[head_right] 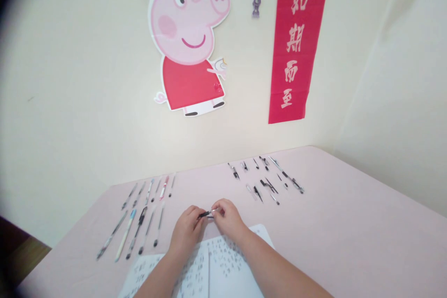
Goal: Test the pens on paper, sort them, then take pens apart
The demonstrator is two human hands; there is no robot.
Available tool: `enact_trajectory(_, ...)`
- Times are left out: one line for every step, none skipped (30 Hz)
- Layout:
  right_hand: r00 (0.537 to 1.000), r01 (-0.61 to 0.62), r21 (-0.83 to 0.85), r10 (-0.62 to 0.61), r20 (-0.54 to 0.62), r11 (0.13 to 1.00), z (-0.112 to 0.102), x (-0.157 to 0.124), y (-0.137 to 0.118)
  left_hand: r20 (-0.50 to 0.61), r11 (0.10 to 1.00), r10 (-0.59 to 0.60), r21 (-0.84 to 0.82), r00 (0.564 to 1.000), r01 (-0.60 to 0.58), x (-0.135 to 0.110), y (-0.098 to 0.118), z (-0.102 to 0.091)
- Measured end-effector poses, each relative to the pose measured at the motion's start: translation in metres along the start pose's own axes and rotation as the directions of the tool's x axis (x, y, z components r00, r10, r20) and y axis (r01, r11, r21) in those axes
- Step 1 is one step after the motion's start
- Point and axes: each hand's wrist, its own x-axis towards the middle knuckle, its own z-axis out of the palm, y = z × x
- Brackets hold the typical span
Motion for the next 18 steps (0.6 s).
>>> enact_trajectory(1.000, -0.006, 0.005, 0.006, -0.001, 1.000, 0.000, 0.000, -0.001, 0.000, 1.000, -0.003, -0.005, 1.000, 0.003, 0.000, 0.000, 0.000)
enact_trajectory(1.000, -0.011, 0.010, 0.011, -0.001, 1.000, 0.000, 0.000, -0.001, -0.004, 1.000, -0.005, -0.011, 1.000, 0.005, 0.000, 0.000, 0.000)
enact_trajectory(1.000, -0.017, 0.016, 0.017, -0.003, 1.000, 0.000, 0.000, -0.002, -0.008, 1.000, -0.007, -0.016, 1.000, 0.006, 0.000, -0.001, 0.000)
enact_trajectory(1.000, -0.026, 0.024, 0.026, -0.006, 0.999, -0.001, 0.000, -0.002, -0.012, 1.000, -0.007, -0.020, 1.000, 0.007, 0.000, -0.001, 0.000)
enact_trajectory(0.999, -0.036, 0.032, 0.036, -0.009, 0.999, -0.001, 0.000, -0.003, -0.014, 1.000, -0.007, -0.022, 1.000, 0.007, 0.000, -0.001, 0.000)
enact_trajectory(0.999, -0.045, 0.041, 0.045, -0.012, 0.998, -0.002, 0.000, -0.003, -0.016, 1.000, -0.008, -0.022, 1.000, 0.008, 0.000, -0.002, 0.000)
enact_trajectory(0.998, -0.053, 0.050, 0.054, -0.013, 0.997, -0.002, 0.000, -0.003, -0.017, 1.000, -0.010, -0.022, 1.000, 0.010, 0.000, -0.002, 0.000)
enact_trajectory(0.998, -0.061, 0.058, 0.062, -0.013, 0.996, -0.003, 0.000, -0.004, -0.018, 1.000, -0.011, -0.021, 1.000, 0.011, 0.000, -0.003, 0.000)
enact_trajectory(0.997, -0.070, 0.066, 0.071, -0.014, 0.995, -0.003, 0.000, -0.004, -0.021, 1.000, -0.014, -0.020, 1.000, 0.014, 0.001, -0.003, 0.000)
enact_trajectory(0.997, -0.079, 0.071, 0.081, -0.017, 0.994, -0.003, 0.000, -0.003, -0.026, 1.000, -0.018, -0.019, 1.000, 0.017, 0.001, -0.003, 0.000)
enact_trajectory(0.996, -0.089, 0.075, 0.091, -0.022, 0.993, -0.004, 0.000, -0.003, -0.031, 1.000, -0.022, -0.018, 0.999, 0.021, 0.001, -0.004, 0.000)
enact_trajectory(0.995, -0.098, 0.077, 0.100, -0.029, 0.992, -0.004, 0.000, -0.002, -0.035, 1.000, -0.025, -0.016, 0.999, 0.025, 0.001, -0.004, 0.000)
enact_trajectory(0.993, -0.108, 0.077, 0.111, -0.036, 0.991, -0.004, 0.001, -0.001, -0.040, 0.999, -0.030, -0.016, 0.999, 0.029, 0.001, -0.004, 0.000)
enact_trajectory(0.992, -0.117, 0.074, 0.120, -0.044, 0.990, -0.004, 0.001, 0.000, -0.045, 0.999, -0.036, -0.016, 0.998, 0.035, 0.001, -0.004, 0.000)
enact_trajectory(0.990, -0.124, 0.068, 0.128, -0.053, 0.990, -0.004, 0.002, 0.002, -0.050, 0.999, -0.042, -0.017, 0.998, 0.041, 0.001, -0.004, -0.001)
enact_trajectory(0.989, -0.129, 0.056, 0.132, -0.064, 0.990, -0.004, 0.003, 0.004, -0.054, 0.999, -0.045, -0.019, 0.998, 0.044, 0.001, -0.004, -0.001)
enact_trajectory(0.988, -0.128, 0.036, 0.130, -0.080, 0.991, -0.004, 0.003, 0.006, -0.059, 0.999, -0.047, -0.020, 0.997, 0.046, 0.001, -0.003, -0.001)
enact_trajectory(0.987, -0.124, 0.011, 0.124, -0.099, 0.992, -0.004, 0.004, 0.008, -0.064, 0.999, -0.048, -0.021, 0.997, 0.046, 0.001, -0.003, -0.001)
